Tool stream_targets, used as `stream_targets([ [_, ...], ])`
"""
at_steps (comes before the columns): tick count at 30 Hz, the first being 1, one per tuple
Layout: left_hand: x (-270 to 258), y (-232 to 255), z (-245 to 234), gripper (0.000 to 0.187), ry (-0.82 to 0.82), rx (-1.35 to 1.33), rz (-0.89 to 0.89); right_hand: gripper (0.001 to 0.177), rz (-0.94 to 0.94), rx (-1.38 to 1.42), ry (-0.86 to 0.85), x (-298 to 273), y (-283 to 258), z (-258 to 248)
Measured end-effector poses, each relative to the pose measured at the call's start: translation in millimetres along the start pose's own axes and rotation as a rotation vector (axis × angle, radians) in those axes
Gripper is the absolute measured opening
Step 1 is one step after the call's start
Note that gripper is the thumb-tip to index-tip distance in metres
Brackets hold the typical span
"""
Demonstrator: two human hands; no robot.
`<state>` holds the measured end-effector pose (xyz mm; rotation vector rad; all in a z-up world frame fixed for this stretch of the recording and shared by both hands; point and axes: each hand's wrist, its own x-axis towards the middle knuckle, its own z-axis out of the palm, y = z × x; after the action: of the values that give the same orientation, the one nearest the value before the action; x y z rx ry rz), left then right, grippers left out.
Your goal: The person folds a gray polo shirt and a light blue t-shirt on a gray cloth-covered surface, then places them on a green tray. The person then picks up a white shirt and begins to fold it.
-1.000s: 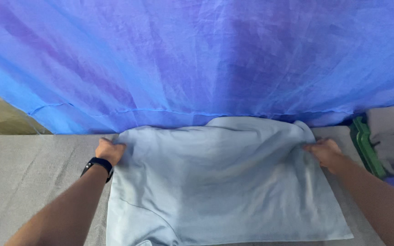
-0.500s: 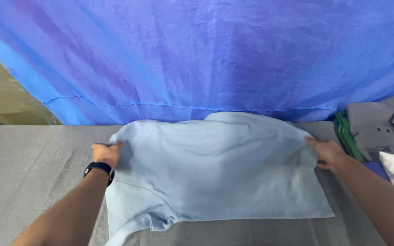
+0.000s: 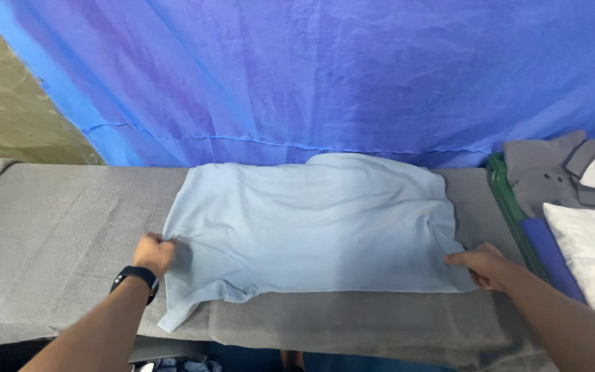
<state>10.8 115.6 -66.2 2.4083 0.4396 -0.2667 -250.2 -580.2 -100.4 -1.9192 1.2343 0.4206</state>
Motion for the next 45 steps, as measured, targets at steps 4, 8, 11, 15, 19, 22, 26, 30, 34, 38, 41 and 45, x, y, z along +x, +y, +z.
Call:
stream_targets([
  [4,-30,0,-13,0.069,-0.074,-0.189,-0.144,0.048,0.01,0.083,-0.054,-30,4,6],
  [8,-63,-1,-17,0.069,-0.334,-0.093,-0.24,0.053,0.007,0.237,-0.052,-70,-4,4],
  [11,-72,-7,-13,0.079,-0.173,-0.264,-0.199,0.053,-0.022,0.494,-0.077,-90,-8,0],
  [15,-75,-11,-14,0.072,-0.084,-0.555,-0.198,0.052,-0.133,0.614,-0.092,-103,-7,2],
  [19,-84,-5,-25,0.059,-0.111,-0.797,-0.198,0.057,-0.13,0.629,-0.031,-125,-4,4],
  [22,-95,-4,-40,0.053,-0.17,-0.889,-0.211,0.054,-0.167,0.63,0.047,-148,-2,4],
  [26,-106,-11,-62,0.048,-0.362,-1.168,-0.058,0.023,-0.292,0.836,0.138,-167,8,-3],
  [30,-119,-31,-79,0.044,-0.368,-1.309,-0.028,0.024,-0.365,0.895,0.233,-166,32,-2],
  [34,-123,-63,-65,0.037,-0.367,-0.808,-0.367,0.027,-0.264,0.587,0.107,-153,58,8],
  [38,-99,-108,-34,0.029,-0.505,-0.33,-0.429,0.025,-0.056,0.298,-0.2,-131,71,21],
  [41,-68,-129,-17,0.025,-0.325,-0.22,-0.439,0.025,-0.046,0.074,-0.236,-112,69,22],
  [45,-34,-118,-16,0.03,-0.185,-0.279,-0.328,0.033,-0.121,-0.245,-0.157,-79,52,12],
])
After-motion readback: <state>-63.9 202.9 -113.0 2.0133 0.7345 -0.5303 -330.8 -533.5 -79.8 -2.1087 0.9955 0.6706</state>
